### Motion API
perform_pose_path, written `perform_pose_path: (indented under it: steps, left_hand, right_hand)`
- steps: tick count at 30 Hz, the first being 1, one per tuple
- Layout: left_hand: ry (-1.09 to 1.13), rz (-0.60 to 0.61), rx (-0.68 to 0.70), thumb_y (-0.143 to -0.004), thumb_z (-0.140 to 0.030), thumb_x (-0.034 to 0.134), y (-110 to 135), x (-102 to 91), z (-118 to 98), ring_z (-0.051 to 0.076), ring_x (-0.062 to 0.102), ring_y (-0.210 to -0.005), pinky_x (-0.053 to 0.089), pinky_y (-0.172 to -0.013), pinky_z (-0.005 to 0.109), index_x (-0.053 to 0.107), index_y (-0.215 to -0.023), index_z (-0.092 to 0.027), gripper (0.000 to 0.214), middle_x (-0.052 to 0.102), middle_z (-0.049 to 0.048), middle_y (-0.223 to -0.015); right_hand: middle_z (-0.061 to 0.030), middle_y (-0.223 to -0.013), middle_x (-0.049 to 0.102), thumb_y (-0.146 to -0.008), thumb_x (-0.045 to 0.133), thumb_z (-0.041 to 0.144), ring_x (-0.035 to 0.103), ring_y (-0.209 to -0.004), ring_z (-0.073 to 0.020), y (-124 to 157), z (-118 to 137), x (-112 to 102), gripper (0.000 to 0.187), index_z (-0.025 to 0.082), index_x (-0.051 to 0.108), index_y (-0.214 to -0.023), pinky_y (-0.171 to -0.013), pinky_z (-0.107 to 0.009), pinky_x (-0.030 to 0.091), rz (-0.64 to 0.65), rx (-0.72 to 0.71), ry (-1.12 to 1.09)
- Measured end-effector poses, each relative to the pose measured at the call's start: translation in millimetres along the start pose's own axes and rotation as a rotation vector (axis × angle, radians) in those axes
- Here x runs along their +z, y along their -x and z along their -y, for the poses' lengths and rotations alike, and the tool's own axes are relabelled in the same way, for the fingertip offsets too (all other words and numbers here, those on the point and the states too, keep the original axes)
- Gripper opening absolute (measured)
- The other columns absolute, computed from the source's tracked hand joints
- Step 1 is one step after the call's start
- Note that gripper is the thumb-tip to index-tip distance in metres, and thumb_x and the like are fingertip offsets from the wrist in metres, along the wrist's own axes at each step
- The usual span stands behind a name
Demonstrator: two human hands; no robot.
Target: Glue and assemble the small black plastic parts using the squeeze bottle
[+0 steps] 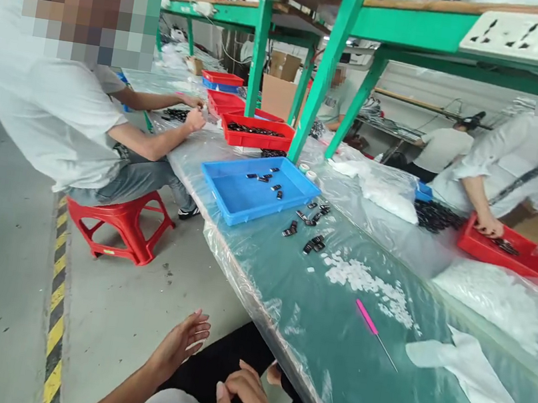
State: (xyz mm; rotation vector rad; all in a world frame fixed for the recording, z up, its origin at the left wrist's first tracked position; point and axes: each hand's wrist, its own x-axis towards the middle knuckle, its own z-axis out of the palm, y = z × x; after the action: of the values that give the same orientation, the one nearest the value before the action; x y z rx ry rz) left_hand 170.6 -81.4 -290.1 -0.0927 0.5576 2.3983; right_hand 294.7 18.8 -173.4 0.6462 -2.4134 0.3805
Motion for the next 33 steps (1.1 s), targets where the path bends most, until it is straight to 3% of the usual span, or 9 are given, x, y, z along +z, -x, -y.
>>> perform_pose_path:
  steps: [2, 7, 11, 14, 19, 21, 23, 30, 33]
  left_hand:
    - [-0.042, -0.016, -0.003, -0.064, -0.037, 0.073, -3.8, -1.2, 3.6, 0.014, 0.051, -0.1, 0.035, -0.087, 0.025, 0.05, -0.107, -0.016, 0.053, 0.055, 0.0049, -0.107]
    - [-0.135, -0.014, 0.088, -0.066, -0.056, 0.065, -16.0, -0.2, 4.1, 0.019, 0.051, -0.105, 0.035, -0.095, 0.027, 0.037, -0.056, -0.011, 0.054, 0.058, 0.0109, -0.086]
    - [-0.28, 0.044, 0.222, -0.06, -0.036, 0.075, -24.3, 9.9, -6.1, 0.016, 0.047, -0.112, 0.032, -0.097, 0.023, 0.06, -0.087, -0.015, 0.037, 0.057, 0.0037, -0.11]
    - [-0.403, 0.057, 0.373, -0.075, -0.038, 0.063, -22.3, 22.3, -12.4, 0.017, 0.055, -0.087, 0.035, -0.087, 0.024, 0.046, -0.05, -0.011, 0.041, 0.055, 0.0061, -0.065]
    - [-0.752, 0.322, 1.189, -0.081, -0.011, 0.052, -8.5, 49.8, -18.5, 0.011, 0.045, -0.061, 0.037, -0.06, 0.025, 0.04, -0.059, -0.011, 0.025, 0.042, 0.0028, -0.059]
    - [-0.814, 0.434, 1.519, -0.074, 0.002, 0.053, -3.7, 64.2, -24.6, 0.014, 0.05, -0.08, 0.042, -0.069, 0.028, 0.049, -0.079, -0.013, 0.016, 0.05, 0.0056, -0.077]
    - [-0.81, 0.393, 1.669, -0.073, 0.003, 0.053, -1.7, 80.4, -34.0, 0.019, 0.049, -0.099, 0.044, -0.078, 0.033, 0.05, -0.105, -0.014, 0.036, 0.052, 0.0107, -0.096]
    - [-1.002, 0.411, 1.696, -0.082, -0.013, 0.052, -18.4, 140.3, -72.6, 0.02, 0.045, -0.11, 0.04, -0.09, 0.038, 0.049, -0.116, -0.019, 0.034, 0.051, 0.0075, -0.113]
    - [-1.044, 0.37, 1.403, -0.085, -0.031, 0.051, -19.1, 162.1, -76.9, 0.02, 0.045, -0.108, 0.049, -0.067, 0.025, 0.041, -0.128, -0.029, 0.044, 0.051, 0.0032, -0.116]
  right_hand:
    - [0.0006, -0.061, 0.046, -0.081, 0.046, 0.006, 0.047, -0.061, -0.0046, 2.9, 4.3, -11.1, 0.017, 0.012, 0.044, -0.065, -0.084, -0.024, 0.044, -0.036, 0.042, 0.035]
    - [-0.0022, -0.069, 0.052, -0.079, 0.051, 0.004, 0.054, -0.075, -0.0101, 14.0, 14.8, -48.9, 0.011, 0.014, 0.05, -0.076, -0.081, -0.028, 0.044, -0.161, 0.047, 0.257]
    - [-0.0062, -0.076, 0.057, -0.076, 0.057, 0.005, 0.058, -0.08, -0.0151, 20.6, 18.2, -78.6, 0.01, 0.014, 0.055, -0.082, -0.071, -0.027, 0.047, -0.483, 0.066, 0.55]
    - [-0.0102, -0.08, 0.059, -0.078, 0.06, 0.016, 0.059, -0.075, -0.016, 24.5, 8.5, -94.0, 0.006, 0.01, 0.059, -0.078, -0.048, -0.019, 0.04, -0.748, 0.234, 0.777]
    - [-0.0086, -0.079, 0.06, -0.078, 0.06, 0.02, 0.058, -0.073, -0.0152, 25.8, -18.4, -107.8, 0.011, 0.009, 0.061, -0.077, -0.055, -0.02, 0.042, -0.767, 0.26, 0.906]
    - [-0.0069, -0.076, 0.059, -0.078, 0.061, 0.02, 0.056, -0.069, -0.0135, 24.3, -25.2, -109.8, 0.01, 0.01, 0.06, -0.077, -0.061, -0.021, 0.042, -0.733, 0.255, 0.904]
    - [-0.0054, -0.075, 0.058, -0.079, 0.06, 0.021, 0.054, -0.067, -0.0118, 22.4, -28.6, -110.0, 0.011, 0.011, 0.059, -0.077, -0.063, -0.022, 0.042, -0.705, 0.271, 0.888]
    - [-0.0021, -0.066, 0.053, -0.085, 0.052, 0.03, 0.05, -0.06, -0.0082, 17.6, -23.6, -113.4, 0.024, 0.013, 0.058, -0.07, -0.059, -0.017, 0.04, -0.647, 0.51, 0.719]
    - [-0.0023, -0.067, 0.054, -0.086, 0.05, 0.037, 0.05, -0.061, -0.0086, 16.7, -19.3, -134.8, 0.028, 0.013, 0.059, -0.074, -0.057, -0.017, 0.04, -0.643, 0.631, 0.642]
